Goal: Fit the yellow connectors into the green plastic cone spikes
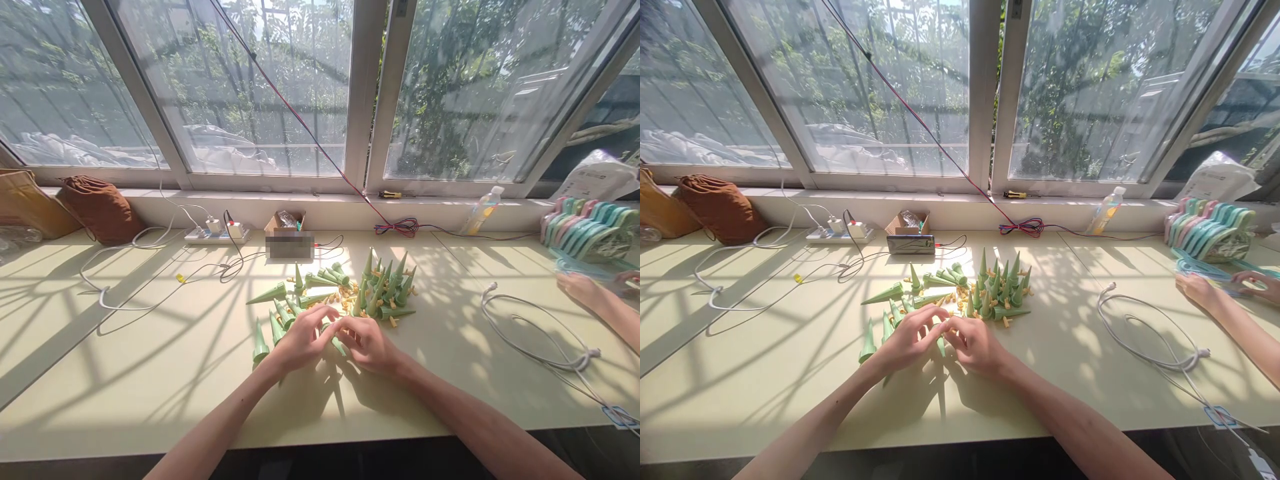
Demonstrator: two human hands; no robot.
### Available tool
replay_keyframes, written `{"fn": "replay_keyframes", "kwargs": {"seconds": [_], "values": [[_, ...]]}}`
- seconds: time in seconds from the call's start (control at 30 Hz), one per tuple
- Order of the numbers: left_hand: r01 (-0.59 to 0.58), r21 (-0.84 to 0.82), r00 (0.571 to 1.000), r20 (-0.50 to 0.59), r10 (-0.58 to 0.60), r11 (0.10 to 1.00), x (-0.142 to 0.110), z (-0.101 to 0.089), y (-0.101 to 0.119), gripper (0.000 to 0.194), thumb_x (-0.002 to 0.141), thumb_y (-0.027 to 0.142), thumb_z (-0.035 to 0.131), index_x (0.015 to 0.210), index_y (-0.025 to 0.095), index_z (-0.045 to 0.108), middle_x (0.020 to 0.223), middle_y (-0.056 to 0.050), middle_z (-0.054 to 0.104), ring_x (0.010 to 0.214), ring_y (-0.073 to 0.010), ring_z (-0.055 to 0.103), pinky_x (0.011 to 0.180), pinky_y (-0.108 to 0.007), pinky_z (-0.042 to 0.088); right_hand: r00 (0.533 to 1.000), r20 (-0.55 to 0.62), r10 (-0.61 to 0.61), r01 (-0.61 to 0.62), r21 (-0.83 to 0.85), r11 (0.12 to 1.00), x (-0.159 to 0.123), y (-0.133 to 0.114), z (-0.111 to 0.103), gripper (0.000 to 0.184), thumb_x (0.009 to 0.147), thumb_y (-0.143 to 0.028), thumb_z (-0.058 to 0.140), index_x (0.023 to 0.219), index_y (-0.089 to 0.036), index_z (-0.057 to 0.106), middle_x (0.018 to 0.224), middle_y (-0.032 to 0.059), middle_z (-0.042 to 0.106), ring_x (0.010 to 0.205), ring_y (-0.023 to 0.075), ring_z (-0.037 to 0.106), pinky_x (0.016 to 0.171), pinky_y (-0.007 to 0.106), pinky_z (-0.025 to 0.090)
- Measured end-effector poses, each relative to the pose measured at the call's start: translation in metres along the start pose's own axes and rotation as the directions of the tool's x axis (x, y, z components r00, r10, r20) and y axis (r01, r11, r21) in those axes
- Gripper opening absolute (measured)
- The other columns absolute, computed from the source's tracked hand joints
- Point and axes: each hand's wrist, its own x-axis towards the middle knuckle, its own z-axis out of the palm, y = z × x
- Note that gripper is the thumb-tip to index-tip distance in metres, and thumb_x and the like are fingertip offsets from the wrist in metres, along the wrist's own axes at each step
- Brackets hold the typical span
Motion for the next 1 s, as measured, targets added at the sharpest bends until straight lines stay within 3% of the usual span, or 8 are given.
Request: {"fn": "replay_keyframes", "kwargs": {"seconds": [0.5,0.77,0.87,1.0], "values": [[-0.041,0.049,0.999,0.021,0.040,0.998,-0.0007,-0.0005,0.0023,0.027,0.099,0.037,0.045,0.103,0.019,0.065,0.101,-0.006,0.065,0.080,-0.0164,0.062,0.061,-0.026,0.051,1.000,0.021,0.012,-0.011,-0.016,1.000,0.0003,-0.0031,-0.0027,0.012,0.093,-0.020,0.045,0.085,-0.020,0.054,0.065,-0.0016,0.047,0.056,0.0120,0.038,0.053,0.024,0.029],[-0.108,0.244,0.992,0.092,0.088,0.964,-0.0048,0.0014,0.0043,0.021,0.098,0.030,0.044,0.104,0.020,0.061,0.100,-0.007,0.062,0.086,-0.0206,0.063,0.074,-0.032,0.052,0.998,0.066,0.011,-0.008,-0.050,0.999,0.0003,-0.0039,-0.0034,0.010,0.084,-0.011,0.048,0.082,-0.020,0.053,0.068,-0.0008,0.052,0.059,0.0123,0.043,0.054,0.023,0.032],[-0.140,0.346,0.986,0.134,0.099,0.928,-0.0071,0.0033,0.0045,0.017,0.095,0.029,0.047,0.101,0.018,0.059,0.098,-0.008,0.062,0.081,-0.0223,0.063,0.070,-0.034,0.051,0.996,0.084,0.001,0.005,-0.070,0.998,-0.0004,-0.0042,-0.0028,0.010,0.082,-0.011,0.051,0.084,-0.019,0.055,0.073,0.0009,0.056,0.061,0.0127,0.046,0.056,0.023,0.034],[-0.146,0.353,0.984,0.148,0.099,0.924,-0.0081,0.0036,0.0066,0.018,0.095,0.030,0.047,0.099,0.018,0.060,0.095,-0.008,0.063,0.075,-0.0210,0.063,0.063,-0.031,0.049,0.996,0.088,-0.005,0.010,-0.055,0.998,-0.0011,-0.0045,-0.0016,0.007,0.086,-0.014,0.051,0.084,-0.019,0.056,0.073,0.0020,0.058,0.061,0.0131,0.047,0.056,0.023,0.035]]}}
